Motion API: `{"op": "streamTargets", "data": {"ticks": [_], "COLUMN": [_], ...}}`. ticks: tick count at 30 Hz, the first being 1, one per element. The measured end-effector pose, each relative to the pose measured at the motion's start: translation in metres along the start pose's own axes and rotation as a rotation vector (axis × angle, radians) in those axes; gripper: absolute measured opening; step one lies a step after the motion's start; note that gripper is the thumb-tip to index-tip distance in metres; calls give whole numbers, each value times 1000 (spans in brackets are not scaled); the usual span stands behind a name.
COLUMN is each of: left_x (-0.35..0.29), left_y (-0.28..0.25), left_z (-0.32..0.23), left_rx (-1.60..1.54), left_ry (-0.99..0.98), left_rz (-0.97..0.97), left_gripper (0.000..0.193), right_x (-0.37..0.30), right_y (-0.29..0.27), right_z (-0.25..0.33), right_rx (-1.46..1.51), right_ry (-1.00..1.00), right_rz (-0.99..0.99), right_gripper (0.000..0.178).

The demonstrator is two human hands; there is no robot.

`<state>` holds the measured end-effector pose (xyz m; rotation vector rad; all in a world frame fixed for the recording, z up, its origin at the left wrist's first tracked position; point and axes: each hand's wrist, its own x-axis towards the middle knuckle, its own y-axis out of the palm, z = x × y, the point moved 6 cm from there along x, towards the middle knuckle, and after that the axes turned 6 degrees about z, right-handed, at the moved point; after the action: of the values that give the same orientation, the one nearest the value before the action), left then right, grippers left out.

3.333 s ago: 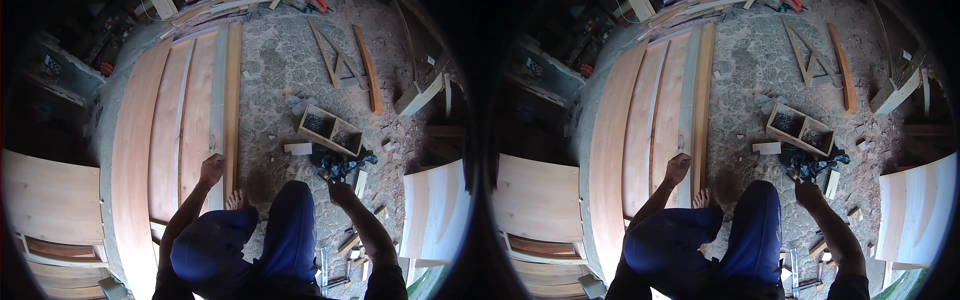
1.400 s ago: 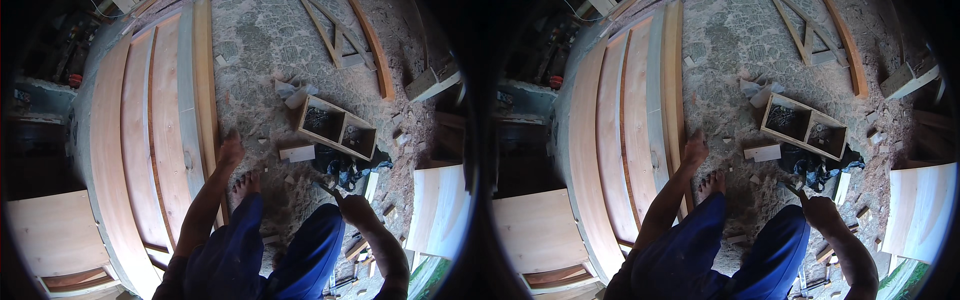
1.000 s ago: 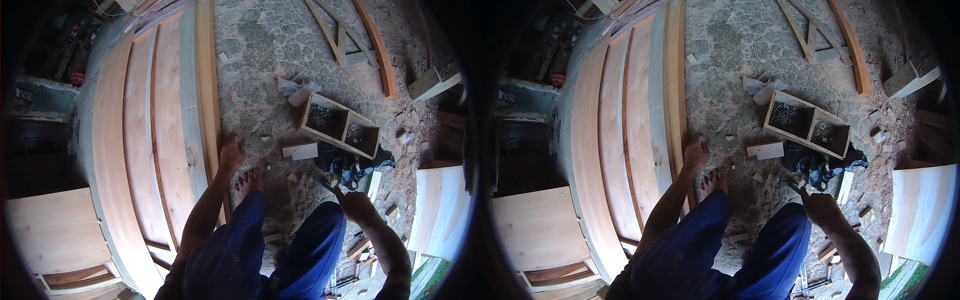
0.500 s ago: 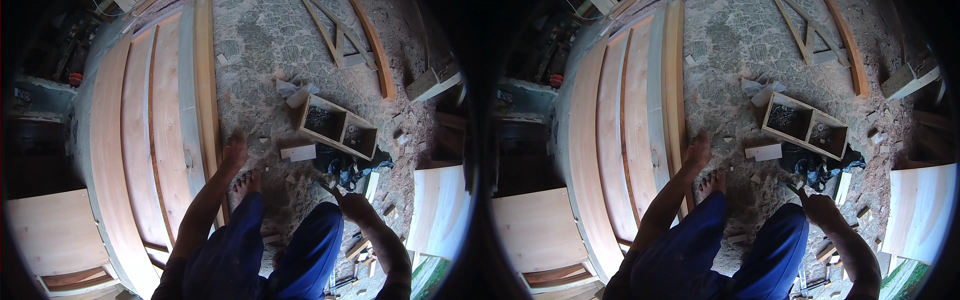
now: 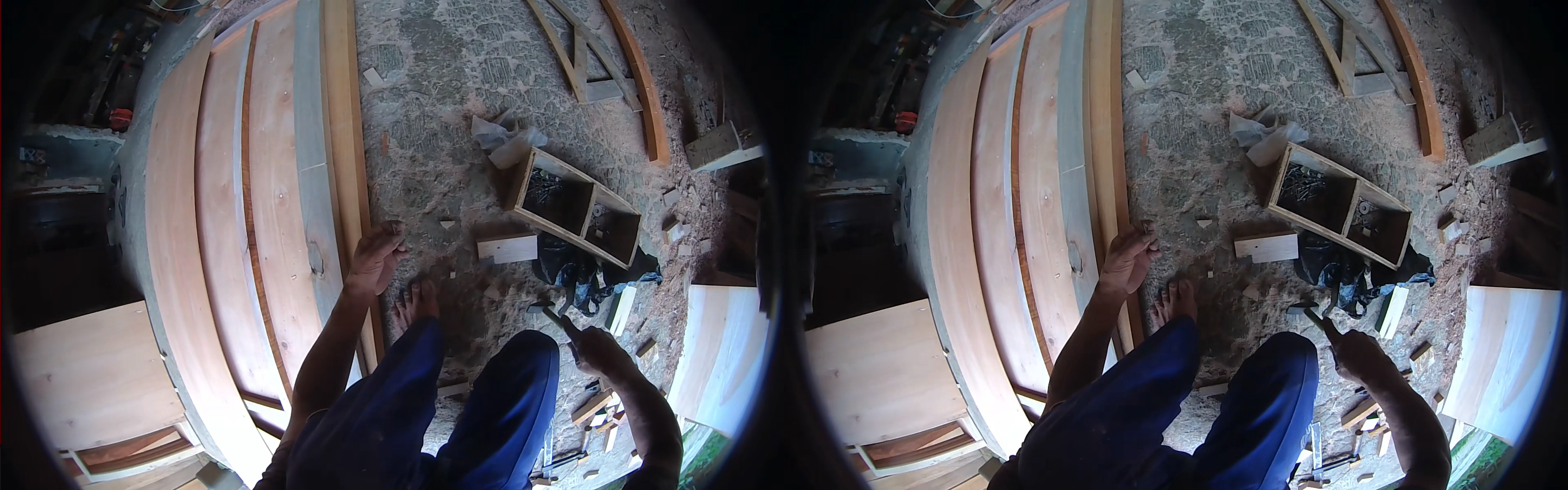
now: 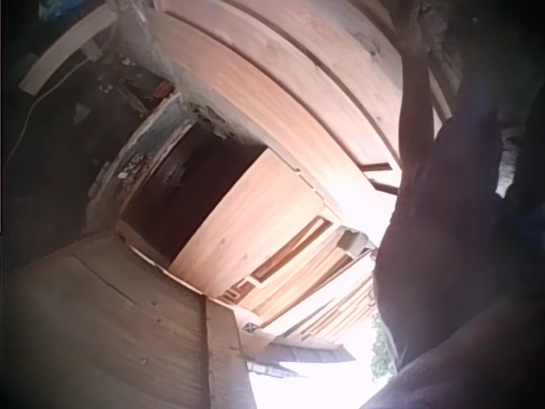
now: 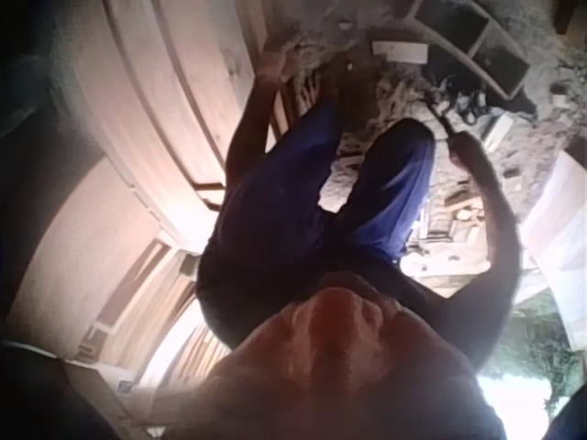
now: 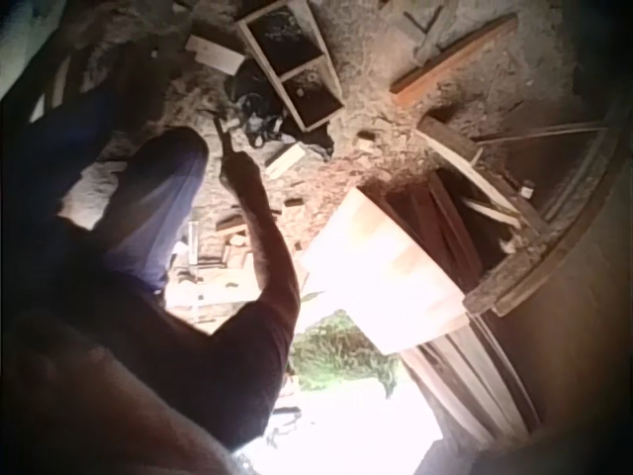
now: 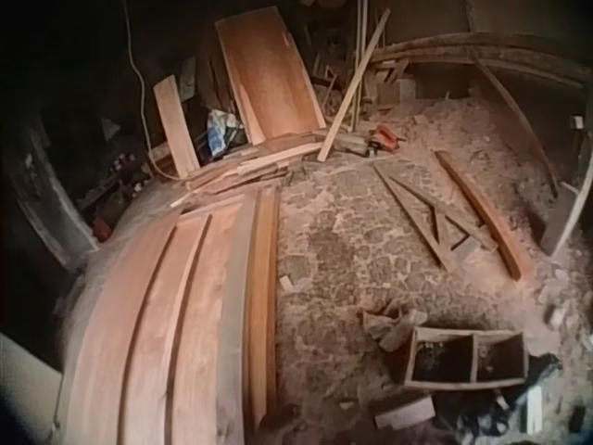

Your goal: The person is assembling a large wooden structure, likely a door or panel, by hammering nails into wooden strips to secure them to a plywood base. They work on the floor, positioning the wood and using a hammer to fasten the components together.

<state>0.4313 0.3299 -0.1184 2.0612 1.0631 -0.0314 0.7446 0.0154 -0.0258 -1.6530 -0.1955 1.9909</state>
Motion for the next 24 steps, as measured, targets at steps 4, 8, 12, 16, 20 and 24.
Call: {"op": "streamTargets", "data": {"ticks": [4, 8, 12, 16, 20, 24], "left_x": [-5, -4, -16, -62, -119, -191], "left_y": [44, 97, 137, 175, 226, 223], "left_z": [-23, -61, -117, -168, -234, -286], "left_rx": [-285, -429, -510, -355, -156, -206], "left_ry": [-10, -3, -43, -66, -299, -364], "left_rz": [133, 253, 275, 188, 86, -23], "left_gripper": [18, 9, 5, 13, 22, 19], "right_x": [11, 18, 36, 41, -13, -107], "right_y": [-17, -22, -23, -47, -12, -54], "right_z": [4, 11, 19, 35, 62, 133], "right_rx": [32, 3, 32, 89, 535, 474], "right_ry": [2, 52, 173, 281, 516, 157], "right_rz": [52, 97, 181, 257, -20, 59], "right_gripper": [68, 65, 63, 54, 33, 31]}}
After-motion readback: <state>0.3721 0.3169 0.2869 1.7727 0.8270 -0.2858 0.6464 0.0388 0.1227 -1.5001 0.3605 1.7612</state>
